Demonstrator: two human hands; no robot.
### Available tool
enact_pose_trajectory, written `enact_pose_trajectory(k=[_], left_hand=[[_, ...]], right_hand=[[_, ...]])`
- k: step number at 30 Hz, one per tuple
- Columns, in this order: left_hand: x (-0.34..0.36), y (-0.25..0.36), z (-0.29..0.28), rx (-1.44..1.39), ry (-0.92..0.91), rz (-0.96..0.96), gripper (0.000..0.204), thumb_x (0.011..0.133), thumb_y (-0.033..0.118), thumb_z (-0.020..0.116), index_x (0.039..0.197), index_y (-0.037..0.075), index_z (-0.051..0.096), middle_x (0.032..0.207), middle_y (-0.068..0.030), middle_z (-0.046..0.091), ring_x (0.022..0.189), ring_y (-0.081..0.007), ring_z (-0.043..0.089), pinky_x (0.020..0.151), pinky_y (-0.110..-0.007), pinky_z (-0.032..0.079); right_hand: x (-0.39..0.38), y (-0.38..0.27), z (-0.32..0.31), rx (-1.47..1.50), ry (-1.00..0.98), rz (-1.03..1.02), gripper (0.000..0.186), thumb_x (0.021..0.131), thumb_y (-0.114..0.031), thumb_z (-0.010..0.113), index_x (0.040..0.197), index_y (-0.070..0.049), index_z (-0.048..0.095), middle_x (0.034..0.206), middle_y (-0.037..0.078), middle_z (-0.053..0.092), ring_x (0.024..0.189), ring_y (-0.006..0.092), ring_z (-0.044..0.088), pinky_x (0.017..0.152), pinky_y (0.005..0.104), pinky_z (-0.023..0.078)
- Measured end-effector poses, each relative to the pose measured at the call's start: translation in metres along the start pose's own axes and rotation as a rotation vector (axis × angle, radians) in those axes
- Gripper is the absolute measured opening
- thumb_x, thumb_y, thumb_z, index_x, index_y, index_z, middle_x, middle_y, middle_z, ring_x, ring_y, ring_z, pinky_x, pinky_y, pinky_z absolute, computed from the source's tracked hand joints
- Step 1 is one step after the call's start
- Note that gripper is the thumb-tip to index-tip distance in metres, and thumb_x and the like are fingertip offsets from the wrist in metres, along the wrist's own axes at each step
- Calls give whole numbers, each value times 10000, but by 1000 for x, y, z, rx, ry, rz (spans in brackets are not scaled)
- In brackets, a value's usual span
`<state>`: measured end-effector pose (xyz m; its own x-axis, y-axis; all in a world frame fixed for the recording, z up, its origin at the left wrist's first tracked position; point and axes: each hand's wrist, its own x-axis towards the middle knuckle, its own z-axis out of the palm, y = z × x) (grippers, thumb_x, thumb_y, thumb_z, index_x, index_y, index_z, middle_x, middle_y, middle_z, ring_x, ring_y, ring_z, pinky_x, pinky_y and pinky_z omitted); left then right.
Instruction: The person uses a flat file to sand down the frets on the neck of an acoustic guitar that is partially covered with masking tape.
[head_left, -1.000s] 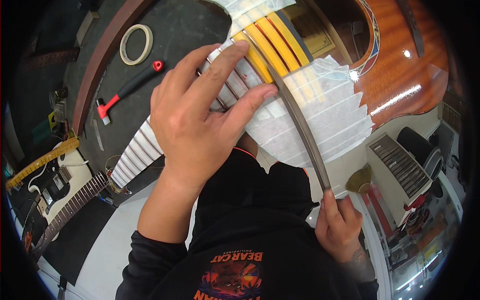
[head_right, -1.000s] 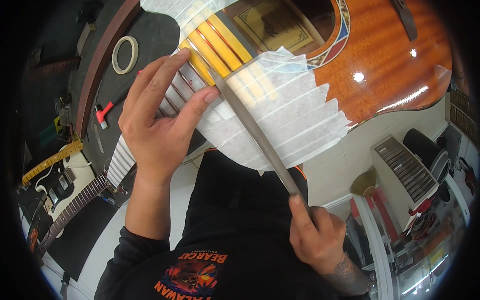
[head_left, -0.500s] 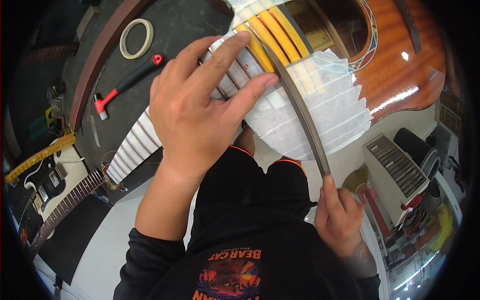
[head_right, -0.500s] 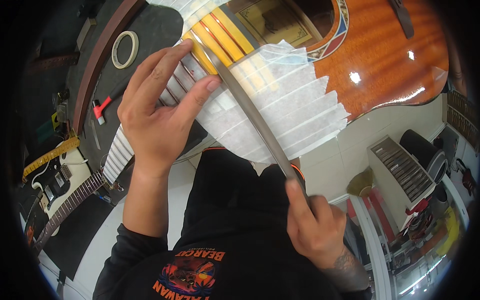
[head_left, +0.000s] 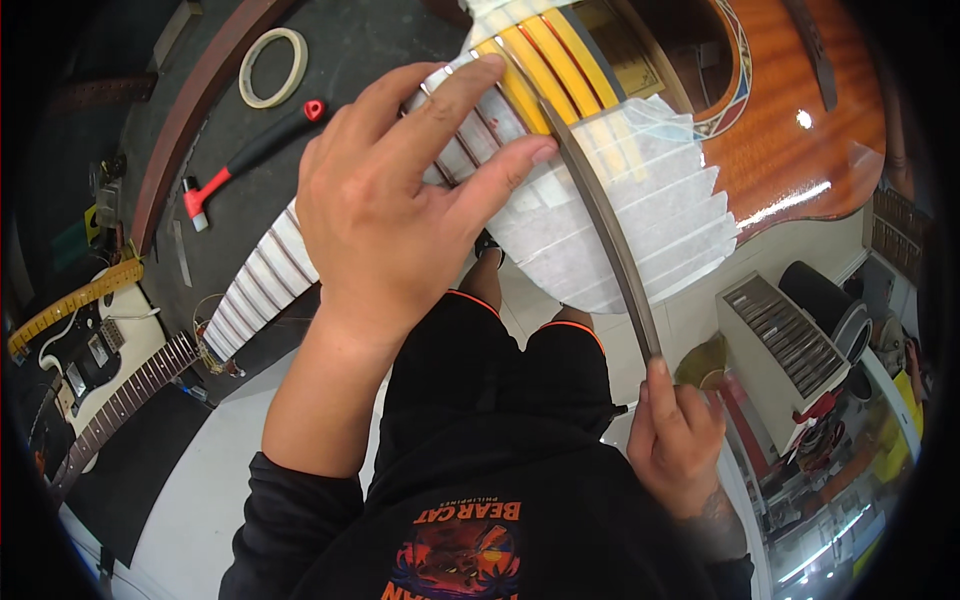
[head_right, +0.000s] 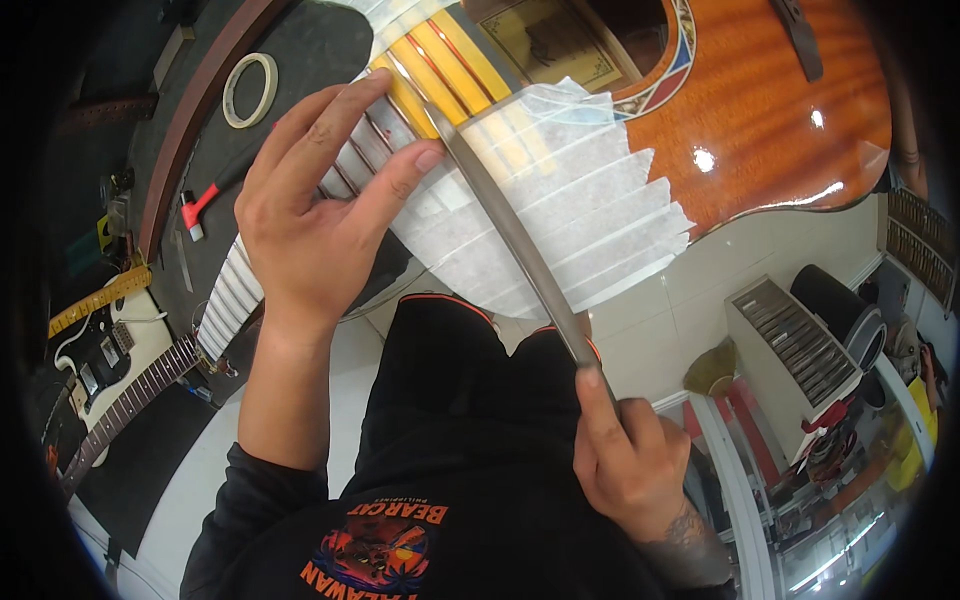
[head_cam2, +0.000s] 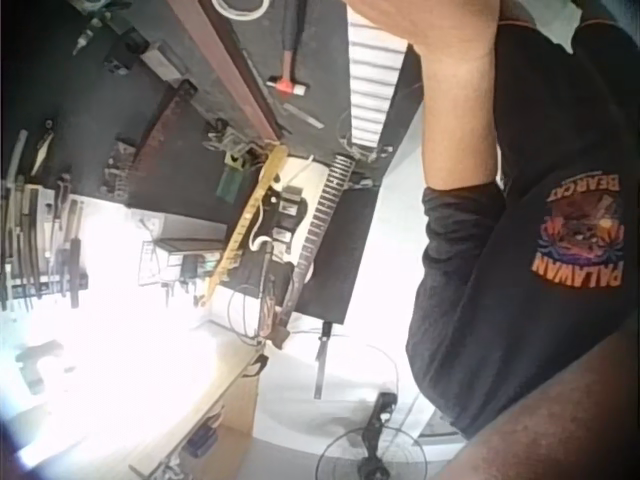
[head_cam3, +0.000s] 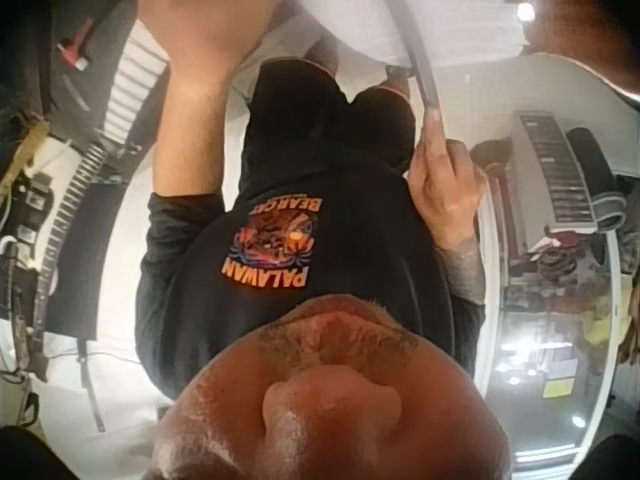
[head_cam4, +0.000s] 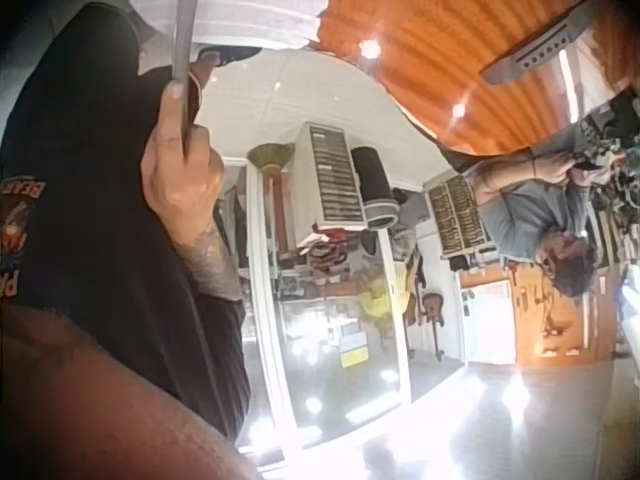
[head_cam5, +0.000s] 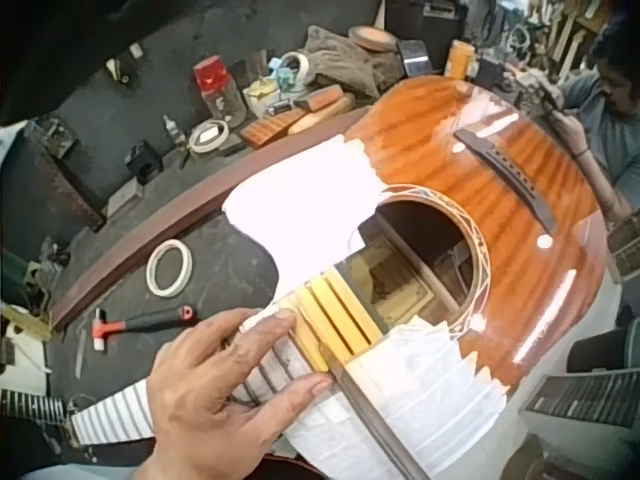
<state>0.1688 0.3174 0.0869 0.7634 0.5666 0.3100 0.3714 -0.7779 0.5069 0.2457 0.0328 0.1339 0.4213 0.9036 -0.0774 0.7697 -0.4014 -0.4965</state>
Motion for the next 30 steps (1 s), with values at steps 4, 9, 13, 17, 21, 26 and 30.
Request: enact_pose_trajectory(k=[4,9,13,17,21,26,30], left_hand=[[1,0,2,9,5,7,509,744,225,927,1208,83,775,1128,-105,755,990,-212,736,856,-311,573],[-2,-4,1,39,36,-9,496,738,249,927,1185,92,781,1111,-94,759,962,-214,735,831,-312,575],[0,-6,1,22,55,24,516,725,252,927,1184,75,770,1100,-99,759,931,-233,731,813,-319,569],[1,-3,1,25,60,29,571,712,269,925,1213,61,747,1108,-105,759,932,-260,730,811,-338,561],[-2,-7,1,34,89,54,568,711,273,921,1205,56,744,1136,-111,755,963,-276,727,833,-353,555],[-1,-3,-5,21,40,35,514,731,256,908,1173,46,749,1201,-123,737,1011,-285,721,867,-366,547],[4,-1,-7,71,13,71,482,742,224,907,1160,40,751,1210,-128,736,1038,-283,723,888,-365,554]], right_hand=[[42,-14,-8,-7,-33,5,660,810,38,716,1452,-57,601,714,58,485,457,228,486,439,387,447],[103,-24,-10,21,-75,19,534,891,86,695,1410,-15,625,663,106,522,525,249,550,513,389,450],[65,-10,-6,-2,80,-26,532,887,95,689,1404,-12,629,694,120,594,562,247,608,540,357,486],[30,0,-11,26,187,-9,564,809,91,759,1353,-31,671,642,60,518,482,222,522,458,370,421],[6,2,-12,36,67,37,535,815,82,762,1332,-26,677,628,59,517,473,227,511,450,363,404],[0,4,-15,14,41,24,535,802,76,768,1319,-29,684,627,60,515,468,231,496,449,365,396],[0,6,-14,18,68,15,544,787,71,773,1314,-40,691,635,54,523,478,226,500,455,359,402]])
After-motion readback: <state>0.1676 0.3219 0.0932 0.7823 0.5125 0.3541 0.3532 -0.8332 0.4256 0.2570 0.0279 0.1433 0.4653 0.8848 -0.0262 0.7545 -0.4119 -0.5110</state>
